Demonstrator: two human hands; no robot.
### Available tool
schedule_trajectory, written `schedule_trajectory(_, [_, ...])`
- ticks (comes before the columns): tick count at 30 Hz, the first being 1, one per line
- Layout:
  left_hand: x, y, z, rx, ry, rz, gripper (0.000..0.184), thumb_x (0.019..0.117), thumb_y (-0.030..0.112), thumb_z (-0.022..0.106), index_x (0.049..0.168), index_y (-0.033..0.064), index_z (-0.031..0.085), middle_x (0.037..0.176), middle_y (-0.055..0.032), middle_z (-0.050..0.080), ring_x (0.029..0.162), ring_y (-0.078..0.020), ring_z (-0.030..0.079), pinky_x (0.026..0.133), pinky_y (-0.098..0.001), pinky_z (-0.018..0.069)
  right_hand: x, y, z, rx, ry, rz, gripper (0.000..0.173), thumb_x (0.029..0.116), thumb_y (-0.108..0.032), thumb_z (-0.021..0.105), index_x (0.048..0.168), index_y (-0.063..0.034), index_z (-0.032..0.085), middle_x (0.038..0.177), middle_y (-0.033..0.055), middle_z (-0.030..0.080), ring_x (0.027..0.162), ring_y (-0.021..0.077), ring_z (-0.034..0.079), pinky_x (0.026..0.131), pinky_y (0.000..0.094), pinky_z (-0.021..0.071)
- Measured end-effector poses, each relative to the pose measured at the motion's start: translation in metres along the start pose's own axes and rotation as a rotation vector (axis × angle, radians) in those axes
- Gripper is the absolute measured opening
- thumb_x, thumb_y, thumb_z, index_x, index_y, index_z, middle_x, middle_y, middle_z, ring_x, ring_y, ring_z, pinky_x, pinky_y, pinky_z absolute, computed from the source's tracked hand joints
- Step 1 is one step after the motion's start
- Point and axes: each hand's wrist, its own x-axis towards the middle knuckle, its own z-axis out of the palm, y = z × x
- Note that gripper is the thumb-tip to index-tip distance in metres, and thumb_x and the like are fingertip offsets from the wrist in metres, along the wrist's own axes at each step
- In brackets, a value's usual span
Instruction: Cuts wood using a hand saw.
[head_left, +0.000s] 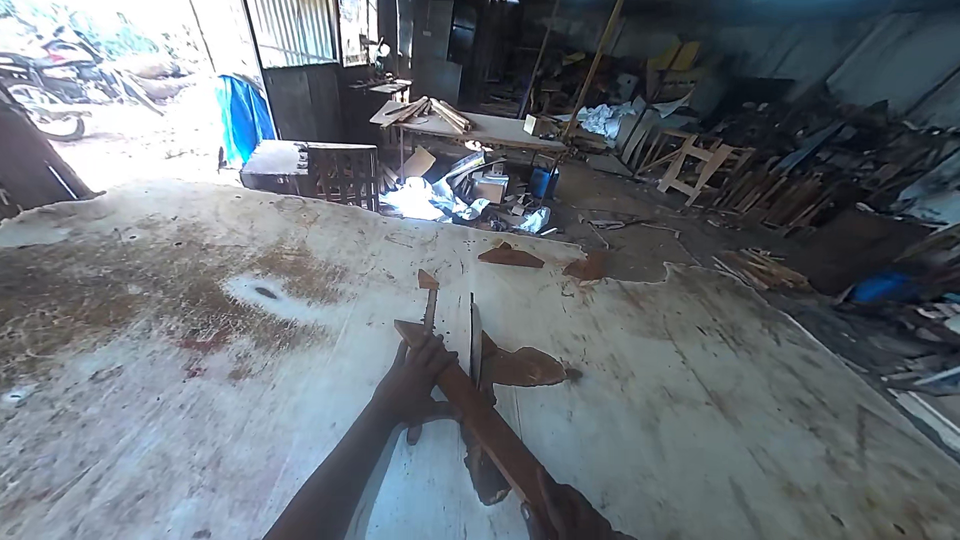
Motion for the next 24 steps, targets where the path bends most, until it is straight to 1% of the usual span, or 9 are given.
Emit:
schedule_trajectory(2, [0.004, -0.002, 0.002, 0.005, 0.006, 0.002, 0.110, 0.0670, 0.101, 0.041, 0.159, 0.0427, 0.029, 0.173, 0.0025, 0.007, 0.159, -0.0249, -0.007, 0.125, -0.0613, -0.0009, 0.004, -0.001, 0.000, 0.011, 0.013, -0.003, 0.049, 0.0958, -0.054, 0.060, 0.138, -0.0304, 0.066, 0.131, 0.0156, 0.065, 0.111, 0.0374, 0.063, 0.092, 0.0598, 0.0466])
schedule_trajectory(6, [0.009, -0.006, 0.004, 0.022, 0.018, 0.017, 0.110, 0.0680, 0.101, 0.039, 0.160, 0.0427, 0.028, 0.173, 0.0013, 0.008, 0.159, -0.0255, -0.005, 0.125, -0.0620, -0.0022, 0.006, -0.003, 0.001, -0.011, 0.015, -0.006, 0.049, 0.0957, -0.054, 0.059, 0.139, -0.0309, 0.066, 0.132, 0.0176, 0.065, 0.112, 0.0402, 0.063, 0.090, 0.0620, 0.0464])
schedule_trajectory(9, [0.012, -0.009, 0.005, 0.017, 0.035, 0.033, 0.108, 0.0691, 0.100, 0.040, 0.160, 0.0425, 0.028, 0.173, 0.0012, 0.007, 0.159, -0.0256, -0.008, 0.124, -0.0620, -0.0038, 0.010, -0.003, 0.004, -0.022, 0.044, -0.020, 0.050, 0.0950, -0.054, 0.059, 0.138, -0.0299, 0.067, 0.131, 0.0183, 0.065, 0.109, 0.0404, 0.063, 0.090, 0.0612, 0.0465])
schedule_trajectory(11, [0.015, -0.010, 0.004, 0.017, 0.041, 0.036, 0.108, 0.0698, 0.100, 0.041, 0.160, 0.0420, 0.028, 0.173, 0.0009, 0.007, 0.159, -0.0260, -0.007, 0.124, -0.0626, -0.0018, 0.012, -0.003, 0.006, -0.026, 0.065, -0.032, 0.049, 0.0953, -0.053, 0.058, 0.138, -0.0294, 0.067, 0.130, 0.0191, 0.065, 0.109, 0.0412, 0.063, 0.090, 0.0607, 0.0470])
schedule_trajectory(14, [0.018, -0.011, 0.005, 0.022, 0.066, 0.037, 0.108, 0.0684, 0.101, 0.040, 0.159, 0.0421, 0.030, 0.173, 0.0022, 0.008, 0.159, -0.0256, -0.004, 0.124, -0.0633, 0.0011, 0.015, -0.002, 0.006, -0.031, 0.065, -0.031, 0.050, 0.0954, -0.053, 0.058, 0.139, -0.0307, 0.066, 0.132, 0.0190, 0.065, 0.110, 0.0408, 0.063, 0.090, 0.0597, 0.0474])
schedule_trajectory(17, [0.019, -0.010, 0.002, 0.017, 0.044, 0.020, 0.107, 0.0696, 0.099, 0.043, 0.159, 0.0424, 0.029, 0.173, 0.0031, 0.008, 0.159, -0.0248, -0.007, 0.124, -0.0633, 0.0000, 0.017, -0.002, 0.008, -0.026, 0.063, -0.025, 0.049, 0.0953, -0.054, 0.058, 0.139, -0.0318, 0.066, 0.133, 0.0192, 0.064, 0.111, 0.0407, 0.063, 0.091, 0.0603, 0.0470])
schedule_trajectory(20, [0.018, -0.009, 0.001, 0.023, 0.041, 0.013, 0.109, 0.0684, 0.100, 0.041, 0.160, 0.0425, 0.028, 0.173, 0.0035, 0.007, 0.159, -0.0238, -0.008, 0.124, -0.0630, -0.0027, 0.018, -0.002, 0.007, -0.010, 0.057, -0.020, 0.049, 0.0955, -0.054, 0.058, 0.139, -0.0326, 0.066, 0.132, 0.0178, 0.065, 0.110, 0.0397, 0.063, 0.091, 0.0610, 0.0464])
schedule_trajectory(23, [0.017, -0.008, -0.001, -0.004, 0.038, 0.002, 0.108, 0.0687, 0.099, 0.044, 0.159, 0.0420, 0.030, 0.173, 0.0037, 0.007, 0.159, -0.0235, -0.007, 0.124, -0.0633, -0.0015, 0.020, -0.003, 0.004, 0.013, 0.045, -0.008, 0.049, 0.0947, -0.052, 0.060, 0.138, -0.0309, 0.067, 0.130, 0.0157, 0.066, 0.110, 0.0393, 0.064, 0.094, 0.0610, 0.0473])
schedule_trajectory(24, [0.014, -0.006, -0.002, -0.004, 0.031, 0.000, 0.109, 0.0687, 0.100, 0.043, 0.159, 0.0411, 0.030, 0.173, 0.0026, 0.007, 0.159, -0.0246, -0.007, 0.124, -0.0630, -0.0013, 0.018, -0.003, 0.002, 0.028, 0.033, -0.001, 0.049, 0.0948, -0.051, 0.061, 0.138, -0.0298, 0.067, 0.131, 0.0159, 0.066, 0.111, 0.0398, 0.064, 0.095, 0.0621, 0.0467])
